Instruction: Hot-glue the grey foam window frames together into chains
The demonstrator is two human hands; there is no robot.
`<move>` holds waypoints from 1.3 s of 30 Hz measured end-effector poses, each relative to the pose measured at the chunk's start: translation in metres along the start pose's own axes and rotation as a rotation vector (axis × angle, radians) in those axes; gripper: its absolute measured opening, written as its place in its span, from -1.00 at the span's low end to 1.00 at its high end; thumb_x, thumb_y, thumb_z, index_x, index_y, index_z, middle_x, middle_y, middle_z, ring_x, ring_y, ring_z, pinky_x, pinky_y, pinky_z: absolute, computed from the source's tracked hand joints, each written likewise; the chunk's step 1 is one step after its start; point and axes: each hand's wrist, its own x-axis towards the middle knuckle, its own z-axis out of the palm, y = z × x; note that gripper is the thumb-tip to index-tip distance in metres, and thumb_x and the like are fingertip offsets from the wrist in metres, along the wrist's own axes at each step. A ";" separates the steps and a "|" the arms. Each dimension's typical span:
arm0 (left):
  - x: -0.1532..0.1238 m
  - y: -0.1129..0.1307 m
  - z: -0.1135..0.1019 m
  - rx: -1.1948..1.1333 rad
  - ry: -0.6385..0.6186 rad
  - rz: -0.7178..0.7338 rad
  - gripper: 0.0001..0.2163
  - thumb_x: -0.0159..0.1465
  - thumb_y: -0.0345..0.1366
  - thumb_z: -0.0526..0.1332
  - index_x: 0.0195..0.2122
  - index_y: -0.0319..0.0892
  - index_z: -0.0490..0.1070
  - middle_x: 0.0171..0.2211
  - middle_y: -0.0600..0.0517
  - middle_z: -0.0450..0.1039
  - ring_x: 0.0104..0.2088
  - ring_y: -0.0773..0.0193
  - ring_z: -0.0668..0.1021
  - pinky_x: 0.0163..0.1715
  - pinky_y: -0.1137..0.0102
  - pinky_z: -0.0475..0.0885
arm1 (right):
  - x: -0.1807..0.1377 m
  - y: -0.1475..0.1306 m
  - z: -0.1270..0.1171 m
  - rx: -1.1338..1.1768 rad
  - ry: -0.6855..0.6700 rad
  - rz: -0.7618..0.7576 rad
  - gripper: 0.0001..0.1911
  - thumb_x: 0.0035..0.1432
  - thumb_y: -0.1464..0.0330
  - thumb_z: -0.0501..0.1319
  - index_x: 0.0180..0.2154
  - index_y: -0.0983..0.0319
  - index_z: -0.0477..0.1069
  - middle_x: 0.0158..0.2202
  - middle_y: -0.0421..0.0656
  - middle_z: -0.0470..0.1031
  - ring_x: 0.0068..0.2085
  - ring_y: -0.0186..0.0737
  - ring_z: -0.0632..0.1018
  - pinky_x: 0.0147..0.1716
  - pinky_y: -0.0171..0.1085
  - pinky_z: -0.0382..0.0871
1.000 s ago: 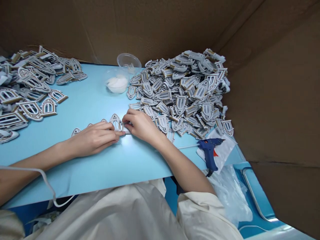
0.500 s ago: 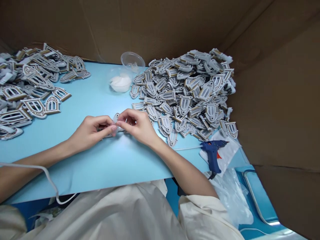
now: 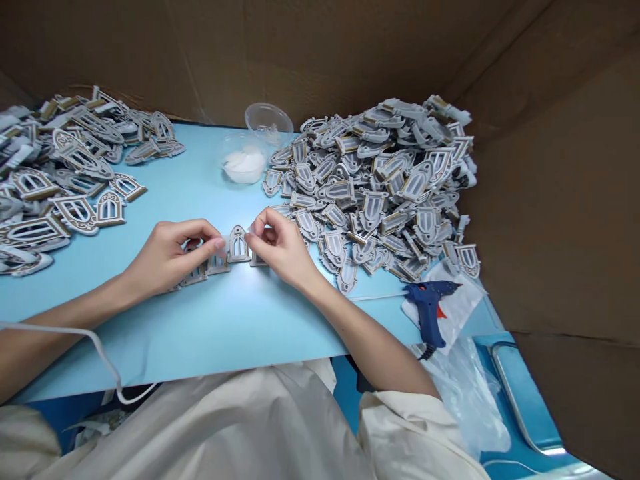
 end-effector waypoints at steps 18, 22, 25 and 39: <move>-0.027 -0.033 0.003 0.478 -0.145 0.647 -0.84 0.56 -0.37 0.22 -0.10 -0.13 0.62 -0.02 -0.06 0.77 -0.03 0.08 0.65 -0.15 0.23 0.41 | 0.030 0.012 -0.009 -0.634 -0.350 -0.340 -0.84 0.43 0.46 0.28 -0.11 0.21 0.67 -0.20 -0.08 0.67 -0.12 -0.09 0.58 -0.01 -0.10 0.37; -0.028 -0.034 0.002 0.473 -0.157 0.628 -0.83 0.55 -0.39 0.23 -0.11 -0.12 0.64 -0.02 -0.07 0.76 -0.04 0.09 0.65 -0.17 0.23 0.40 | 0.029 0.017 -0.005 -0.681 -0.365 -0.333 -0.81 0.44 0.47 0.28 -0.08 0.20 0.68 -0.20 -0.07 0.66 -0.11 -0.07 0.55 -0.01 -0.10 0.36; -0.028 -0.034 0.002 0.474 -0.162 0.611 -0.82 0.55 -0.39 0.22 -0.10 -0.11 0.65 -0.02 -0.07 0.76 -0.04 0.09 0.65 -0.18 0.22 0.41 | 0.030 0.020 -0.004 -0.706 -0.360 -0.352 -0.80 0.44 0.46 0.27 -0.07 0.20 0.69 -0.19 -0.06 0.66 -0.11 -0.06 0.53 -0.03 -0.09 0.35; -0.027 -0.029 0.004 0.533 -0.115 0.698 -0.82 0.56 -0.40 0.21 -0.19 -0.16 0.59 -0.04 -0.04 0.77 -0.10 0.09 0.62 -0.21 0.22 0.39 | 0.030 0.022 -0.005 -0.723 -0.369 -0.393 -0.76 0.47 0.45 0.23 0.00 0.27 0.69 -0.20 -0.02 0.63 -0.12 -0.04 0.52 -0.03 -0.06 0.37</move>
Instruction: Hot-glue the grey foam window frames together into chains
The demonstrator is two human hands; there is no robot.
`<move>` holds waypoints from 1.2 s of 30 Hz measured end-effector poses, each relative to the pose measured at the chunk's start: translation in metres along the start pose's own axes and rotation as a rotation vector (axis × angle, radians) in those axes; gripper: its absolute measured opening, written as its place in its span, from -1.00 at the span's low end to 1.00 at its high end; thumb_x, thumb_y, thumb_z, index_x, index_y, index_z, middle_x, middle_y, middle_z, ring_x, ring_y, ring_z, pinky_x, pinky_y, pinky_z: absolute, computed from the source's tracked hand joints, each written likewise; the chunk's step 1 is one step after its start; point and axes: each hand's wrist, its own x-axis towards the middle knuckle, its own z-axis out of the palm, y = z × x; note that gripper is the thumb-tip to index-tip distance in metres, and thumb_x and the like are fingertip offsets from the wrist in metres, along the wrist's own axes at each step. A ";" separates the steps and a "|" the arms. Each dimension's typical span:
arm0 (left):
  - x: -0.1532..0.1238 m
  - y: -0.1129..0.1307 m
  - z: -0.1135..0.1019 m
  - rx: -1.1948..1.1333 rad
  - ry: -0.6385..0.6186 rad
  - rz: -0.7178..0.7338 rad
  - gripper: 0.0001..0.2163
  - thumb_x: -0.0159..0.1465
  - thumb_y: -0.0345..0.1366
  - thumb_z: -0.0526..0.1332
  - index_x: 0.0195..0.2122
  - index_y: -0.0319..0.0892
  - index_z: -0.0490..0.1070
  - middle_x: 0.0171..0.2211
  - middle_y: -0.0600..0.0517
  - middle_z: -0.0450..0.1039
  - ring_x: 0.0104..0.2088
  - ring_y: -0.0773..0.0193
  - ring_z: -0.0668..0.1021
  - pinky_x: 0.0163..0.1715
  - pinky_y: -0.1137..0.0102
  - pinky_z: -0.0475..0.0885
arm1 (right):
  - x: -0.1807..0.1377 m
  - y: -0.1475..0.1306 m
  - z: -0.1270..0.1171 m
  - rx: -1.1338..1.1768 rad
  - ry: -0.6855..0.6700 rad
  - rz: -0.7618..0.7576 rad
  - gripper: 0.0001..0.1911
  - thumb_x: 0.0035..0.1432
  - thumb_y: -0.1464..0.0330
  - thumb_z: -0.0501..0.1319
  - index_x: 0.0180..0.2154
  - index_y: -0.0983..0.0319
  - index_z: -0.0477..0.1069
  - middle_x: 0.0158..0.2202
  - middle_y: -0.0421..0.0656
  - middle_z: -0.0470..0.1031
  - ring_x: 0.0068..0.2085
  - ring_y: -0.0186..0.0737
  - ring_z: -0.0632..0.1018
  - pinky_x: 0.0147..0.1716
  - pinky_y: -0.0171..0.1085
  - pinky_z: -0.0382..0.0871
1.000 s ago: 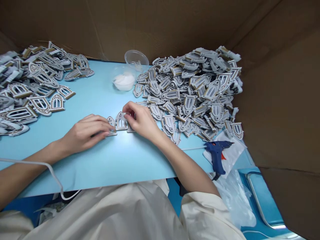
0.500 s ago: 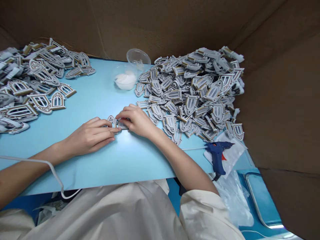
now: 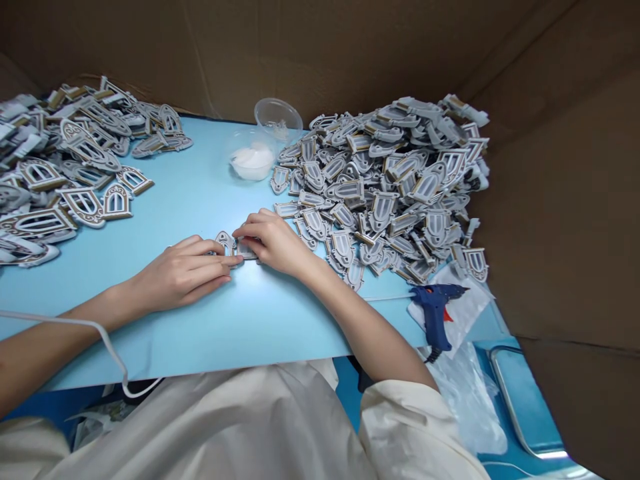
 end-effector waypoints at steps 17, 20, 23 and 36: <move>-0.001 0.008 0.000 -0.207 0.228 -0.389 -0.84 0.53 -0.36 0.29 -0.26 -0.17 0.55 -0.41 0.06 0.60 -0.37 0.24 0.58 -0.28 0.34 0.46 | -0.003 -0.030 0.002 0.294 0.218 0.046 -0.77 0.53 0.22 0.24 -0.04 0.20 0.62 -0.14 -0.09 0.59 -0.17 -0.18 0.53 -0.11 -0.19 0.43; -0.001 0.007 -0.002 -0.220 0.236 -0.417 -0.81 0.52 -0.36 0.30 -0.30 -0.15 0.54 -0.44 0.09 0.57 -0.41 0.28 0.56 -0.33 0.37 0.42 | -0.002 -0.042 0.005 0.481 0.163 0.114 -0.77 0.46 0.21 0.32 -0.21 0.22 0.60 -0.25 -0.16 0.60 -0.27 -0.27 0.49 -0.22 -0.26 0.37; -0.001 0.006 -0.002 -0.219 0.242 -0.412 -0.78 0.54 -0.30 0.30 -0.31 -0.14 0.53 -0.46 0.10 0.55 -0.42 0.29 0.55 -0.32 0.37 0.42 | -0.001 -0.047 0.010 0.570 0.170 0.210 -0.78 0.40 0.23 0.34 -0.28 0.22 0.55 -0.33 -0.21 0.56 -0.34 -0.32 0.44 -0.30 -0.29 0.30; -0.002 -0.003 -0.007 -0.045 0.167 -0.316 -0.73 0.58 -0.23 0.25 -0.32 -0.14 0.50 -0.45 0.07 0.58 -0.41 0.23 0.55 -0.30 0.28 0.35 | -0.002 -0.055 0.005 1.087 0.065 0.573 -0.59 0.02 0.15 0.60 -0.26 0.22 0.51 -0.48 -0.24 0.62 -0.48 -0.35 0.54 -0.40 -0.33 0.41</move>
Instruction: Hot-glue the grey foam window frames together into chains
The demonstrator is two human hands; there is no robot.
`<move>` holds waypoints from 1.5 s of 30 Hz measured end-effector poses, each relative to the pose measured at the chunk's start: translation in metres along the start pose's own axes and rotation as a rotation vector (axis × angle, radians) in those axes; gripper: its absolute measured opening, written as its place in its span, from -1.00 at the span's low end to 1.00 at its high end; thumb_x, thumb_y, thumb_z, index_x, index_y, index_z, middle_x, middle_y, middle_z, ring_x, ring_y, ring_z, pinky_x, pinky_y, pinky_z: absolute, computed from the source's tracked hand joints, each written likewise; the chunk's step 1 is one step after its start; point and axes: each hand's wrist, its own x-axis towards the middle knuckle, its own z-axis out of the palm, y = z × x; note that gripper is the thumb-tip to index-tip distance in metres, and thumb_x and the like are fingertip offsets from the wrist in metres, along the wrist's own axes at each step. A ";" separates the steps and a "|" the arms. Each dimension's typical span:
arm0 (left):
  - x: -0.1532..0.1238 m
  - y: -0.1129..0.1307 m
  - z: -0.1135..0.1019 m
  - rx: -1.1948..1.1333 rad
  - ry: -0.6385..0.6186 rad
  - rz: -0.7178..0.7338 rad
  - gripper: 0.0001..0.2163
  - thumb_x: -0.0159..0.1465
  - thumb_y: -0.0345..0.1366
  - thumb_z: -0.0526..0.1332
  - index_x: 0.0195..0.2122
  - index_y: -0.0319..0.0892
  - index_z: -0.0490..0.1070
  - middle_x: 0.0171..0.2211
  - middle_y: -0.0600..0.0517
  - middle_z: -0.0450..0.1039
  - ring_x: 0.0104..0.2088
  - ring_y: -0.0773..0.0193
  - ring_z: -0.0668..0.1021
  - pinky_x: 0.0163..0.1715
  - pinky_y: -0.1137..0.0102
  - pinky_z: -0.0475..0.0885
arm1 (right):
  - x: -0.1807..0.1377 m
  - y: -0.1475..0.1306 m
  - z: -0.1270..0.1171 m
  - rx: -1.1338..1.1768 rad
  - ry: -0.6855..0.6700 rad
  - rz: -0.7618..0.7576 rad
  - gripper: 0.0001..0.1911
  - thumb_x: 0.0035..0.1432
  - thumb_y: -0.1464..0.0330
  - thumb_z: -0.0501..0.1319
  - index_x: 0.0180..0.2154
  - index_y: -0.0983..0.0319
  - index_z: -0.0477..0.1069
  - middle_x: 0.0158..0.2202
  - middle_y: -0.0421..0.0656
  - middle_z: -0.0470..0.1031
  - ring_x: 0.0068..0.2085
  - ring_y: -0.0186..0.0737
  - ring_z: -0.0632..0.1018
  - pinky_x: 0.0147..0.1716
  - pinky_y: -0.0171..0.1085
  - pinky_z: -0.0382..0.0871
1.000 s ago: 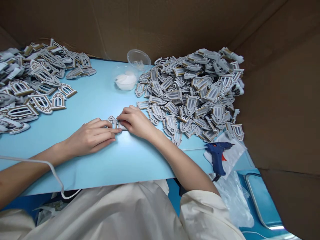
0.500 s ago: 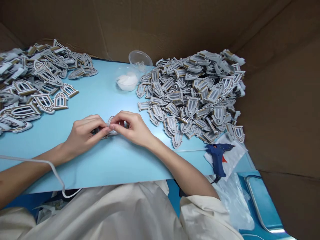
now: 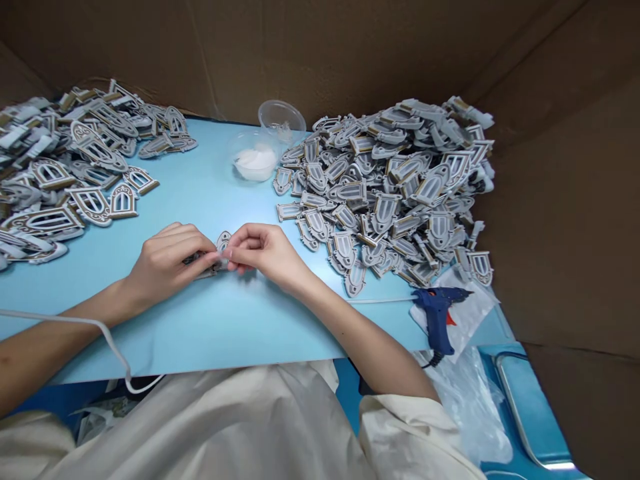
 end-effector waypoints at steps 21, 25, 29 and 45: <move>-0.018 -0.013 -0.026 -0.065 -0.246 0.320 -0.83 0.57 -0.29 0.26 -0.17 -0.08 0.63 -0.19 -0.01 0.74 -0.20 0.15 0.60 -0.23 0.24 0.33 | 0.015 0.020 0.004 -0.793 0.094 -0.366 -0.83 0.32 0.51 0.29 -0.15 0.20 0.63 -0.20 -0.16 0.65 -0.23 -0.22 0.54 -0.13 -0.22 0.34; -0.021 -0.013 -0.025 -0.039 -0.328 0.250 -0.76 0.60 -0.23 0.19 -0.15 -0.05 0.65 -0.22 0.00 0.73 -0.18 0.11 0.59 -0.19 0.23 0.37 | 0.018 0.021 0.002 -0.839 0.067 -0.376 -0.82 0.37 0.51 0.28 -0.13 0.19 0.65 -0.20 -0.14 0.65 -0.18 -0.17 0.54 -0.10 -0.19 0.33; -0.022 -0.013 -0.022 -0.046 -0.334 0.210 -0.73 0.61 -0.22 0.18 -0.17 -0.06 0.66 -0.26 -0.01 0.71 -0.17 0.10 0.59 -0.19 0.22 0.37 | 0.020 0.025 0.000 -0.954 0.081 -0.403 -0.81 0.39 0.50 0.29 -0.10 0.17 0.66 -0.19 -0.12 0.67 -0.12 -0.10 0.52 -0.02 -0.13 0.28; -0.014 0.003 -0.020 -0.332 0.315 -0.406 -0.76 0.46 -0.17 0.40 -0.37 -0.09 0.58 -0.42 0.05 0.59 -0.42 0.26 0.55 -0.39 0.29 0.46 | 0.010 0.015 0.011 -0.832 0.159 -0.540 -0.81 0.51 0.30 0.24 0.06 0.18 0.53 -0.08 -0.07 0.57 -0.10 -0.13 0.55 -0.04 -0.15 0.41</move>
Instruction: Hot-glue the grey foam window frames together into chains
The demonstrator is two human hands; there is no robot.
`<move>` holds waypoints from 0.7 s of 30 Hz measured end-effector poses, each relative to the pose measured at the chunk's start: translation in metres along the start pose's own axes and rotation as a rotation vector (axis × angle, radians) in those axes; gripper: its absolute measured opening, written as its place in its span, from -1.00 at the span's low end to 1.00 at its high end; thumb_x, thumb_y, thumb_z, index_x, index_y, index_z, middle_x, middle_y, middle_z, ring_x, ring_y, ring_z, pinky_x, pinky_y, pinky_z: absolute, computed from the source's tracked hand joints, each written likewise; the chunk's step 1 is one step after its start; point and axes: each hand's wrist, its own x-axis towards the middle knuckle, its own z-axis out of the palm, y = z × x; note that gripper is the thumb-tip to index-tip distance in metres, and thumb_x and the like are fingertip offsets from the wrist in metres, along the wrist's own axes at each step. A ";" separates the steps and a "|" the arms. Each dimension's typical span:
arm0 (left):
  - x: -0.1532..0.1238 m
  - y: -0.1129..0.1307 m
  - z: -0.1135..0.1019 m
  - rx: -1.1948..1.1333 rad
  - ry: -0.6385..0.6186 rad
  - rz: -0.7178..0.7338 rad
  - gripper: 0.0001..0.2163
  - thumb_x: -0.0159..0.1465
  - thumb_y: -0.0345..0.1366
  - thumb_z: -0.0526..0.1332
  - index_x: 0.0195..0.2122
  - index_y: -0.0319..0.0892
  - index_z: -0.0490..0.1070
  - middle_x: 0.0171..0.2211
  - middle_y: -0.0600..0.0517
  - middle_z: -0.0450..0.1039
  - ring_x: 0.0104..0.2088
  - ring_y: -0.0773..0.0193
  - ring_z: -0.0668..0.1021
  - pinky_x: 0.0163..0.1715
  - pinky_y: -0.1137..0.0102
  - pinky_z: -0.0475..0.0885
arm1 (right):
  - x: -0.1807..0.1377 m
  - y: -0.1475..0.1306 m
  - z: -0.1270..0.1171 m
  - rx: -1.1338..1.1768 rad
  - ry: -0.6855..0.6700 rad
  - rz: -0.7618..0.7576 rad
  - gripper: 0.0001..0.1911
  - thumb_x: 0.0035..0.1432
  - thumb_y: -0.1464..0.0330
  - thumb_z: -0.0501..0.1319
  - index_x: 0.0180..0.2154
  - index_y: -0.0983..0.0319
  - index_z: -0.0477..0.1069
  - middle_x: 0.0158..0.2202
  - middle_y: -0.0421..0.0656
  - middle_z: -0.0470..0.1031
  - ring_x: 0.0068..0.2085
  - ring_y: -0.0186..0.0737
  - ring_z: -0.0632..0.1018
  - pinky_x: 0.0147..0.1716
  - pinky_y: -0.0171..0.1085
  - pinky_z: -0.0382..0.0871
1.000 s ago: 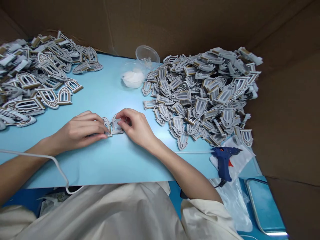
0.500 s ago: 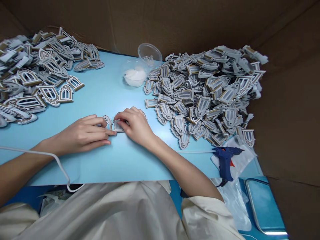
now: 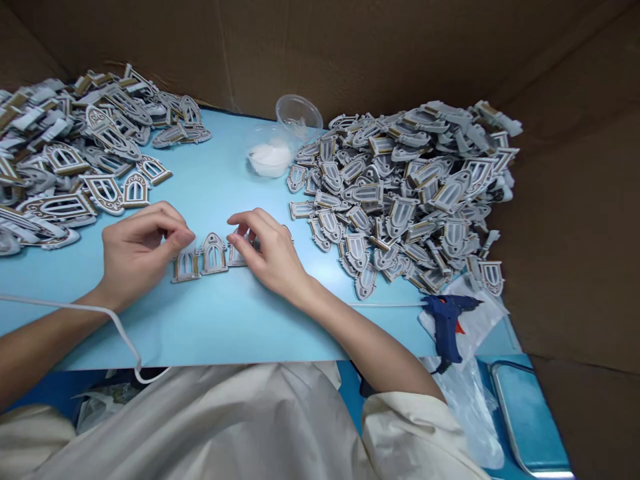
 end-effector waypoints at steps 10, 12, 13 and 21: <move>-0.003 -0.008 0.008 -0.005 0.036 -0.108 -0.76 0.48 -0.11 0.37 -0.26 -0.13 0.66 -0.44 0.04 0.62 -0.52 0.34 0.53 -0.51 0.41 0.43 | 0.041 -0.022 0.010 0.838 -0.291 0.635 -0.49 0.34 -0.12 0.34 -0.26 0.20 0.43 -0.43 -0.15 0.60 -0.49 -0.32 0.51 -0.53 -0.35 0.26; -0.001 -0.009 0.002 0.127 -0.029 0.131 -0.81 0.50 -0.21 0.35 -0.27 -0.11 0.68 -0.38 0.03 0.66 -0.43 0.31 0.59 -0.40 0.39 0.48 | 0.044 -0.019 0.010 0.887 -0.326 0.692 -0.57 0.20 0.02 0.49 -0.30 0.24 0.48 -0.44 -0.17 0.59 -0.48 -0.36 0.50 -0.51 -0.38 0.30; 0.001 -0.010 -0.001 0.189 -0.073 0.250 -0.82 0.50 -0.24 0.35 -0.26 -0.09 0.69 -0.35 0.02 0.68 -0.39 0.30 0.62 -0.35 0.37 0.49 | 0.045 -0.017 0.009 0.896 -0.319 0.689 -0.62 0.11 0.13 0.55 -0.32 0.25 0.51 -0.45 -0.20 0.58 -0.47 -0.37 0.49 -0.48 -0.39 0.32; 0.019 -0.021 -0.041 0.376 -0.298 0.308 -0.52 0.38 0.26 0.37 0.06 -0.02 0.67 -0.14 -0.08 0.69 -0.16 0.05 0.67 -0.06 0.15 0.54 | 0.045 0.000 0.017 0.251 -0.222 0.173 -0.88 0.23 0.53 0.34 -0.22 0.23 0.61 -0.30 -0.17 0.66 -0.24 -0.22 0.58 -0.12 -0.21 0.40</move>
